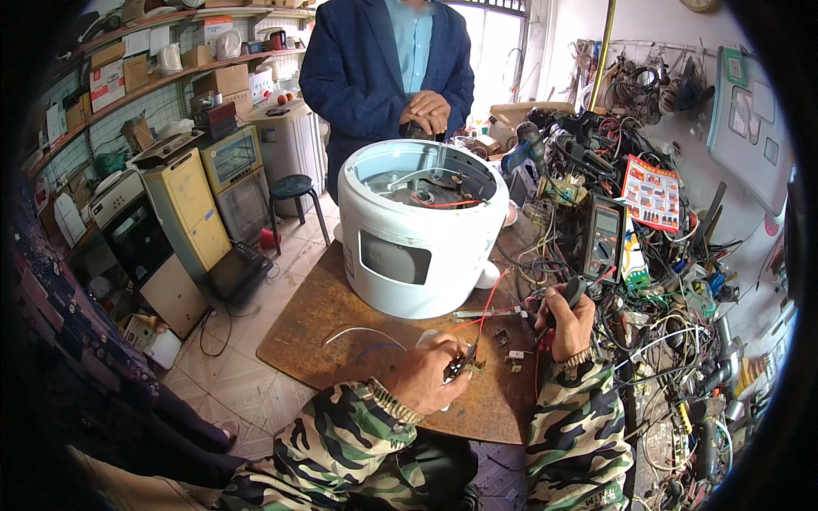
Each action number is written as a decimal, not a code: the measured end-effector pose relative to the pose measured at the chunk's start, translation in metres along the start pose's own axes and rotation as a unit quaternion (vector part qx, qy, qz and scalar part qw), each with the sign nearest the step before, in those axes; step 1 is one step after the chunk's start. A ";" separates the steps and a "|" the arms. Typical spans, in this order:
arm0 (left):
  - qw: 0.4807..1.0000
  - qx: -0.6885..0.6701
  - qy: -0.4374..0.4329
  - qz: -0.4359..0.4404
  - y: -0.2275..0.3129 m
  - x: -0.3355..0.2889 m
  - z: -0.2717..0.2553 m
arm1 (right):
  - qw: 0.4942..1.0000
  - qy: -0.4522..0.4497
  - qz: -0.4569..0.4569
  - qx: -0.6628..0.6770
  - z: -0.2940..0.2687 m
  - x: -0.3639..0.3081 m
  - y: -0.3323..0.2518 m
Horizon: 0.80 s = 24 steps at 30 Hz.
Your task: The person solders wires to a small electronic component using a soldering iron and solder wire. They repeatedly heat the connection points and apply solder to secure the wires in place.
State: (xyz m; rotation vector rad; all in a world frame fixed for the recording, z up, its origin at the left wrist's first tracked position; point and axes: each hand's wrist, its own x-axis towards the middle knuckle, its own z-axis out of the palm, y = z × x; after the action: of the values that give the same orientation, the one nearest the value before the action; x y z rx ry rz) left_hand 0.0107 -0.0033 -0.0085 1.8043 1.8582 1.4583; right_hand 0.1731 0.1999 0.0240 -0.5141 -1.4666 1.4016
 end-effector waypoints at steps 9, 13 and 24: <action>1.000 0.008 -0.005 0.009 0.001 0.002 0.000 | 1.000 -0.002 -0.006 -0.008 -0.005 0.002 0.004; 1.000 0.009 -0.002 0.027 -0.002 0.001 0.000 | 1.000 0.000 0.001 0.000 -0.005 0.002 0.004; 1.000 0.003 -0.022 0.002 0.001 0.000 -0.002 | 1.000 0.009 0.003 0.003 -0.004 0.001 0.005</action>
State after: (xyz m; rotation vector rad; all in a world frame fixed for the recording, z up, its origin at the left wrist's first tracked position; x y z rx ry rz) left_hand 0.0101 -0.0045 -0.0071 1.8284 1.8410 1.4056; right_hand 0.1745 0.2039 0.0195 -0.5271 -1.4464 1.4029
